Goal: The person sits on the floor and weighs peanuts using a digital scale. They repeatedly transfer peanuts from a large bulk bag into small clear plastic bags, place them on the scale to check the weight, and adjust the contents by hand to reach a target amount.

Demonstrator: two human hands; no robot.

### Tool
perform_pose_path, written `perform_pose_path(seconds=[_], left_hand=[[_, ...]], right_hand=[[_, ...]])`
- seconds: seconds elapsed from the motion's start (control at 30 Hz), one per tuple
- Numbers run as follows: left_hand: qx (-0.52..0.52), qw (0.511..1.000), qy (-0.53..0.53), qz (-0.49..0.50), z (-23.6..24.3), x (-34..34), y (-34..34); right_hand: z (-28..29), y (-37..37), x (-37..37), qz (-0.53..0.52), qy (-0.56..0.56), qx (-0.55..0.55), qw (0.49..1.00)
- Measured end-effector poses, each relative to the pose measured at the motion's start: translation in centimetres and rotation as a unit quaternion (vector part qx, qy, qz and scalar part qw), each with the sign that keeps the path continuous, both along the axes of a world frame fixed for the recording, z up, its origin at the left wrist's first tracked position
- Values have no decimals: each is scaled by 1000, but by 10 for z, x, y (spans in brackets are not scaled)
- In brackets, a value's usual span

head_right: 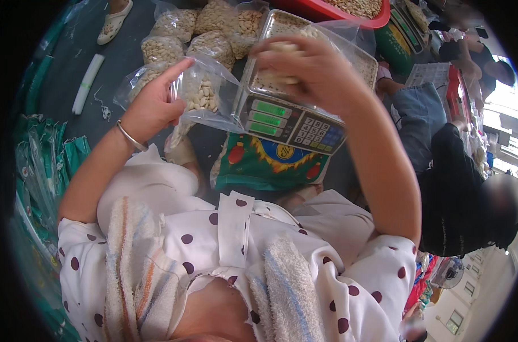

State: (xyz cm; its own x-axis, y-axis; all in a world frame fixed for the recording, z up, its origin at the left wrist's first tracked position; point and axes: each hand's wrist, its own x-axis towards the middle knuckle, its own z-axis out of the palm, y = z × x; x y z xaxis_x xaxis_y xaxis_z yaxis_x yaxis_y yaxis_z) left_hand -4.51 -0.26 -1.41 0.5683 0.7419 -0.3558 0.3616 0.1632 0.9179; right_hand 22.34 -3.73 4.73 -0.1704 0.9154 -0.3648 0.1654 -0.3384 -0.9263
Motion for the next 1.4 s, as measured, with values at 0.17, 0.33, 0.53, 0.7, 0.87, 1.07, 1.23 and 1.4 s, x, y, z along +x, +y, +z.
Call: perform_pose_path(seconds=[0.17, 0.33, 0.53, 0.7, 0.87, 1.07, 1.23, 1.4], left_hand=[[-7, 1000, -5, 10, 7, 10, -1], [-8, 999, -18, 39, 1, 0, -2], [-13, 999, -30, 34, 0, 3, -1], [-7, 999, -22, 35, 2, 7, -1], [-22, 999, -7, 32, 11, 9, 0], [-17, 999, -4, 41, 1, 8, 1], [-32, 998, -17, 43, 0, 10, 0], [-29, 999, -16, 25, 6, 9, 4]], right_hand=[[-31, 8, -51, 124, -126, 60, 982], [14, 2, 36, -46, -103, 178, 978], [12, 6, 142, -131, -320, 14, 938], [-47, 45, 131, 31, -369, 58, 927], [-95, 70, 119, 103, -485, 189, 848], [-89, 69, 126, 52, -408, 95, 906], [-97, 69, 112, 55, -413, 164, 894], [-118, 86, 141, 219, -604, 164, 748]])
